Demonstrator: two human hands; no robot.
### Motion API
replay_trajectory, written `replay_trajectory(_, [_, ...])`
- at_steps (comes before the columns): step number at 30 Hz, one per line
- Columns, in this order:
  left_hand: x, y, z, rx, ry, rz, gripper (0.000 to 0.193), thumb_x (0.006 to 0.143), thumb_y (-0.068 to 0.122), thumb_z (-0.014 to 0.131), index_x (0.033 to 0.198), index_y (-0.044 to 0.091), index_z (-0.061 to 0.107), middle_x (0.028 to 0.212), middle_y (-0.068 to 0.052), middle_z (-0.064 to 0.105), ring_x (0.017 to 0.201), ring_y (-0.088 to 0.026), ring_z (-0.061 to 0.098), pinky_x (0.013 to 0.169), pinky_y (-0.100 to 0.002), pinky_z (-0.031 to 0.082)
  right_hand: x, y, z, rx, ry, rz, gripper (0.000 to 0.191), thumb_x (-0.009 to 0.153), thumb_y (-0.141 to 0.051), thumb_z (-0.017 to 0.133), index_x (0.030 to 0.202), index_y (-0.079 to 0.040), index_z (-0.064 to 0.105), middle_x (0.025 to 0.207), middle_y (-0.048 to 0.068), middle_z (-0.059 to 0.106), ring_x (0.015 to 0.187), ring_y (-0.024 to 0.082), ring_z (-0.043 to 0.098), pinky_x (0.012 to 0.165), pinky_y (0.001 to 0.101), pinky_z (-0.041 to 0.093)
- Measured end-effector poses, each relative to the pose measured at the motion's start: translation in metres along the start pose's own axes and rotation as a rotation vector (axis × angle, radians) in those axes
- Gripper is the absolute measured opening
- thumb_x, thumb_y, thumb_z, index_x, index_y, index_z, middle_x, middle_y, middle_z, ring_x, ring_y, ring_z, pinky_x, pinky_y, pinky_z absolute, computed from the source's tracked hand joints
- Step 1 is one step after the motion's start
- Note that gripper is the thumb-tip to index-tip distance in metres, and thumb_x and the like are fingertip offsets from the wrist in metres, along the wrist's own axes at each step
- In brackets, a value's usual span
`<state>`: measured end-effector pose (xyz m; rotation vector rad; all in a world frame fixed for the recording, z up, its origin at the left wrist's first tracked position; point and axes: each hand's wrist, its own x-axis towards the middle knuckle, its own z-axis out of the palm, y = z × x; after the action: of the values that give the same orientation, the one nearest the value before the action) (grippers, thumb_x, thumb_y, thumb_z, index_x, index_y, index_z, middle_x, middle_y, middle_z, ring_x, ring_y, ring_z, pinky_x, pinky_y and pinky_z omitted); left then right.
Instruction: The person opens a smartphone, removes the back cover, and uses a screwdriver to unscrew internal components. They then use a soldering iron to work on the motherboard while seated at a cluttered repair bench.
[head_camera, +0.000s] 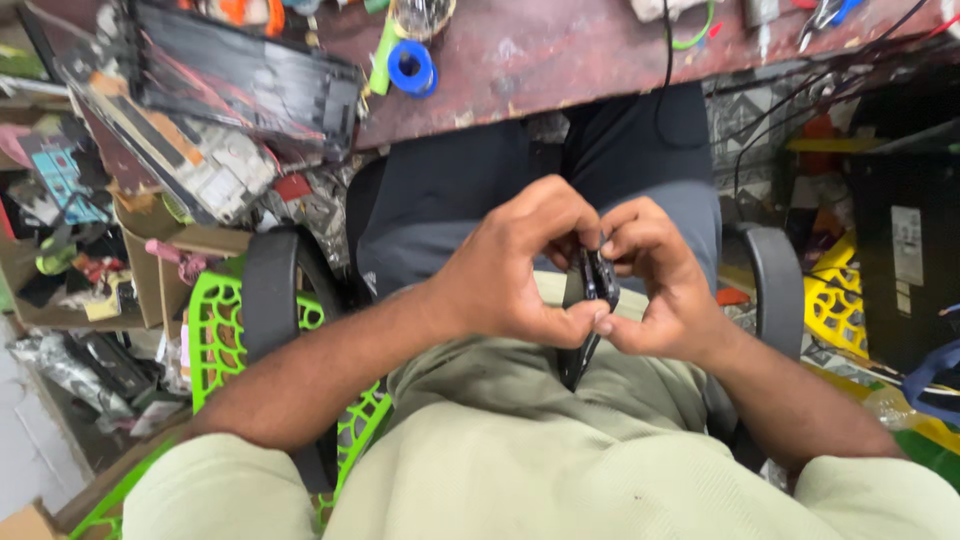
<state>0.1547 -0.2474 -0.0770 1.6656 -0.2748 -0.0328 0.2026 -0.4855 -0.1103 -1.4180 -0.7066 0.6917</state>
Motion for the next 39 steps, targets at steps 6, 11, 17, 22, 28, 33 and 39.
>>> replay_trajectory(6, [-0.001,0.005,0.001,0.058,0.012,-0.055,0.049,0.071,0.026,0.087,0.107,0.005,0.06,0.102,-0.007,0.054,0.08,-0.016,0.062,0.072,-0.028,0.058,-0.004,0.002,0.002,-0.025,0.024,0.017,0.058,0.084,-0.017,0.08,0.127,-0.012,0.043,0.125,0.008,0.045,0.101,0.01,0.049,0.09,0.0252,0.047])
replay_trajectory(11, [0.001,0.0,-0.005,-0.028,-0.058,-0.037,0.047,0.076,0.024,0.084,0.11,0.004,0.059,0.105,-0.007,0.054,0.086,-0.015,0.066,0.079,-0.026,0.062,-0.003,0.002,0.003,-0.044,0.032,0.012,0.06,0.083,-0.019,0.082,0.128,-0.012,0.042,0.127,0.009,0.047,0.103,0.011,0.051,0.091,0.0254,0.048])
replay_trajectory(17, [-0.009,-0.004,0.0,-0.18,0.005,0.025,0.056,0.089,0.036,0.084,0.128,0.004,0.058,0.119,-0.007,0.058,0.106,-0.015,0.068,0.095,-0.028,0.059,0.0,-0.023,-0.001,-0.183,0.127,-0.232,0.058,0.082,-0.028,0.082,0.121,-0.012,0.044,0.129,0.012,0.047,0.11,0.018,0.058,0.094,0.0283,0.052])
replay_trajectory(22, [-0.004,-0.009,0.011,-0.235,0.091,-0.315,0.052,0.099,0.042,0.074,0.134,0.007,0.06,0.124,-0.01,0.065,0.111,-0.016,0.07,0.097,-0.032,0.06,0.004,-0.058,-0.016,-0.67,-0.101,-0.639,0.045,0.072,-0.034,0.08,0.101,-0.021,0.048,0.11,0.003,0.055,0.1,0.044,0.072,0.082,0.0461,0.062])
replay_trajectory(28, [-0.004,-0.004,0.009,-0.45,-0.102,-0.457,0.087,0.082,0.028,0.084,0.155,0.011,0.04,0.137,-0.018,0.058,0.105,-0.017,0.068,0.088,-0.031,0.06,0.031,-0.064,-0.014,-1.212,-0.262,-1.328,0.056,0.09,0.006,0.067,0.132,-0.029,0.052,0.115,0.01,0.048,0.092,0.029,0.069,0.088,0.0428,0.064])
replay_trajectory(33, [0.009,-0.011,-0.012,-0.706,-0.079,-0.553,0.098,0.079,0.02,0.085,0.162,0.018,0.032,0.125,-0.019,0.059,0.098,-0.017,0.067,0.084,-0.032,0.061,0.057,-0.074,-0.009,-1.343,-0.36,-1.388,0.06,0.088,0.007,0.072,0.133,-0.025,0.05,0.118,0.005,0.048,0.099,0.026,0.069,0.093,0.0409,0.061])
replay_trajectory(39, [0.008,-0.013,-0.033,-0.663,-0.122,-0.271,0.1,0.085,0.004,0.082,0.169,0.016,0.03,0.121,-0.011,0.058,0.102,-0.011,0.06,0.089,-0.028,0.056,0.079,-0.083,0.002,-1.393,-0.413,-1.47,0.055,0.096,0.0,0.069,0.145,-0.022,0.054,0.119,0.002,0.049,0.111,0.018,0.062,0.096,0.0388,0.057])
